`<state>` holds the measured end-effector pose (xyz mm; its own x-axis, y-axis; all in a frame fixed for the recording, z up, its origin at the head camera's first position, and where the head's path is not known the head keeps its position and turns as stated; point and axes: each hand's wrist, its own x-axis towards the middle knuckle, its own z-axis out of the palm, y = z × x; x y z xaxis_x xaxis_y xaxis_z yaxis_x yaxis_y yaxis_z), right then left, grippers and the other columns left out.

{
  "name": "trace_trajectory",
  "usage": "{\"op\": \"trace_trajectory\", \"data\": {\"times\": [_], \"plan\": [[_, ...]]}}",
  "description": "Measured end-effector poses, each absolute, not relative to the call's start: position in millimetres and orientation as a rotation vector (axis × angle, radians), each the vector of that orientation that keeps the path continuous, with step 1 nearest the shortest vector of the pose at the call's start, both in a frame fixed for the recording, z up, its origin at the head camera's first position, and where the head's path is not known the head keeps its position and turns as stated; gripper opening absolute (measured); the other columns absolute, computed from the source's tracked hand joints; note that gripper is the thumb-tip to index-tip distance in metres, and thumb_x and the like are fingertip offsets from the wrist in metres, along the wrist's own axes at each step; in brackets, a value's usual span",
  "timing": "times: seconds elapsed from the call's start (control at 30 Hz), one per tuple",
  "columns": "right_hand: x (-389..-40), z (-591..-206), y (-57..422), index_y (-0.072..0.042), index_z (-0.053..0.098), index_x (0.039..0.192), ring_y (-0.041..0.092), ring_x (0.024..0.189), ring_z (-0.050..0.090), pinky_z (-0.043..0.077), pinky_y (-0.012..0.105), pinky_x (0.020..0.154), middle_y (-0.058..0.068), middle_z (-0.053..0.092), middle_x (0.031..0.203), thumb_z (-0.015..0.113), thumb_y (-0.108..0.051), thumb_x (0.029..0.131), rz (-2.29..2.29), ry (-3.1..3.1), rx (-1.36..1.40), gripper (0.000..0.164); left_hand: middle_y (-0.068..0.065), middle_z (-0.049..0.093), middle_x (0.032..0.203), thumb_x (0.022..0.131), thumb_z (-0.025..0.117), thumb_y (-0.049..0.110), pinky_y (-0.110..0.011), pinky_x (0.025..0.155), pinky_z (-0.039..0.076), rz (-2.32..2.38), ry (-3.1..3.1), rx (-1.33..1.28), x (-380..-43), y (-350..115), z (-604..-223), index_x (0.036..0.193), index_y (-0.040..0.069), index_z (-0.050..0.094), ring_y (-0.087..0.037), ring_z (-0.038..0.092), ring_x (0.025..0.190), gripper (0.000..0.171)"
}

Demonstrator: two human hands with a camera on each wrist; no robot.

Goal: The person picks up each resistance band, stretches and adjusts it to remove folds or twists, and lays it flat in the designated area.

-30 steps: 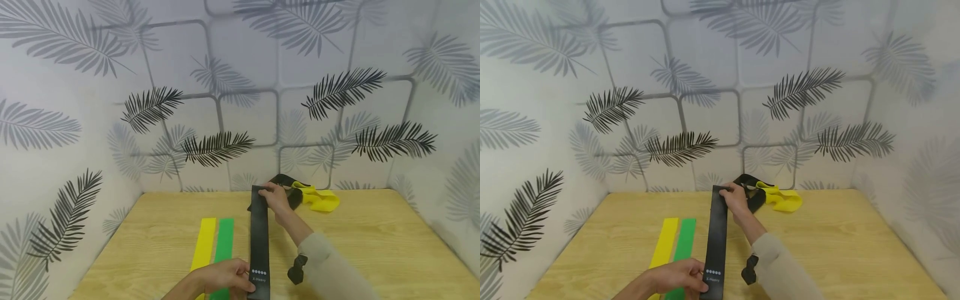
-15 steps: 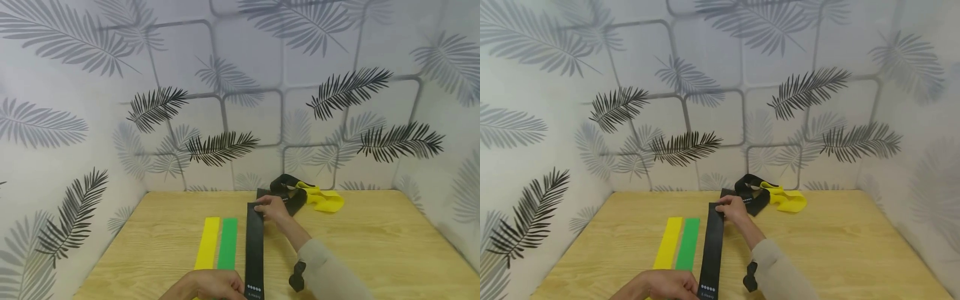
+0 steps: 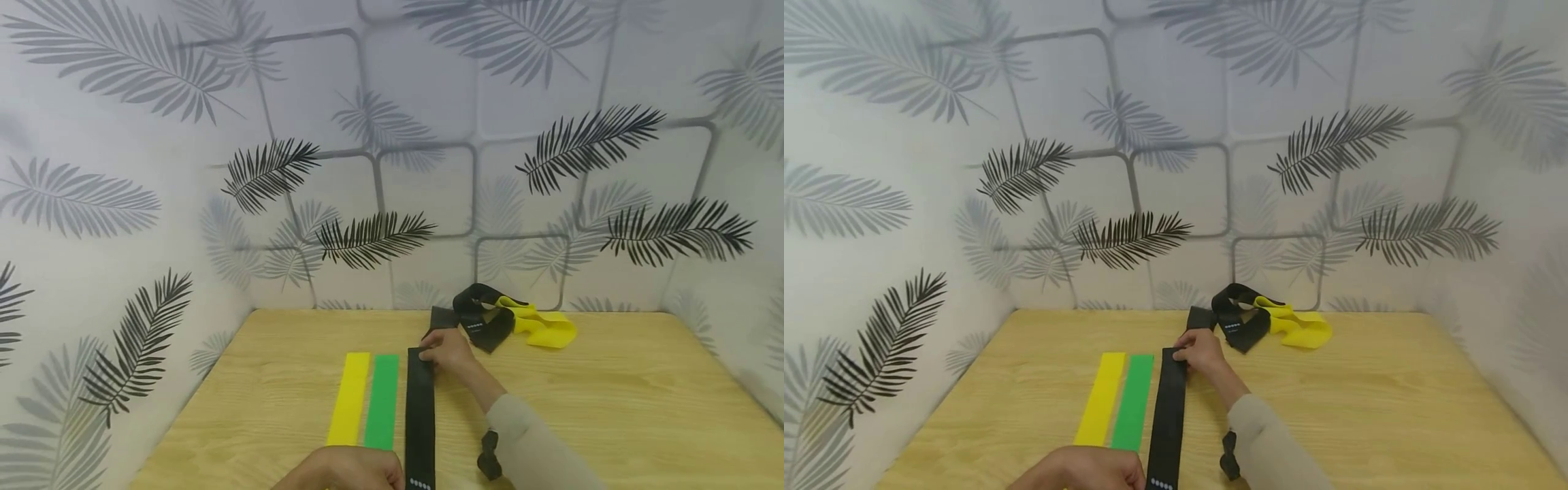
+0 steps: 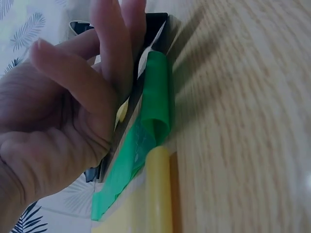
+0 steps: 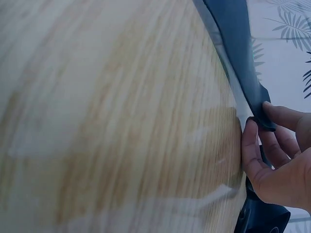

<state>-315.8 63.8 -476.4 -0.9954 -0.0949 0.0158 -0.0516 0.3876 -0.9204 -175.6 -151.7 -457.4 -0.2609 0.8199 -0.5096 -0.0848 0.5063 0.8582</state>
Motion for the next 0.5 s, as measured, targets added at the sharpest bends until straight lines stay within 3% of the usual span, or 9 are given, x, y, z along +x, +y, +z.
{"op": "trace_trajectory", "data": {"times": [0.23, 0.5], "plan": [[-313.8, -473.5, 68.1, 0.001, 0.075, 0.088, 0.017, 0.064, 0.062, 0.056, 0.03, 0.056, 0.005, 0.071, 0.078, 0.078, 0.007, 0.081, -1.679, 2.596, -0.319, 0.01, 0.006, 0.064, 0.067, 0.102, 0.061, 0.006, -0.015, 0.049, 0.04, 0.958, 1.63, 0.562, -173.7, -153.2, -457.7, 0.109, -0.027, 0.062, -0.002, 0.043, 0.052, 0.034], [-314.1, -479.0, 62.3, -0.001, 0.076, 0.089, 0.019, 0.078, 0.063, 0.051, 0.03, 0.066, 0.006, 0.072, 0.086, 0.083, 0.003, 0.08, -1.521, 2.737, -0.29, 0.011, 0.006, 0.061, 0.063, 0.101, 0.062, 0.007, -0.016, 0.048, 0.038, 0.897, 1.675, 0.58, -172.5, -150.4, -450.7, 0.104, -0.026, 0.066, -0.003, 0.04, 0.049, 0.033]]}}
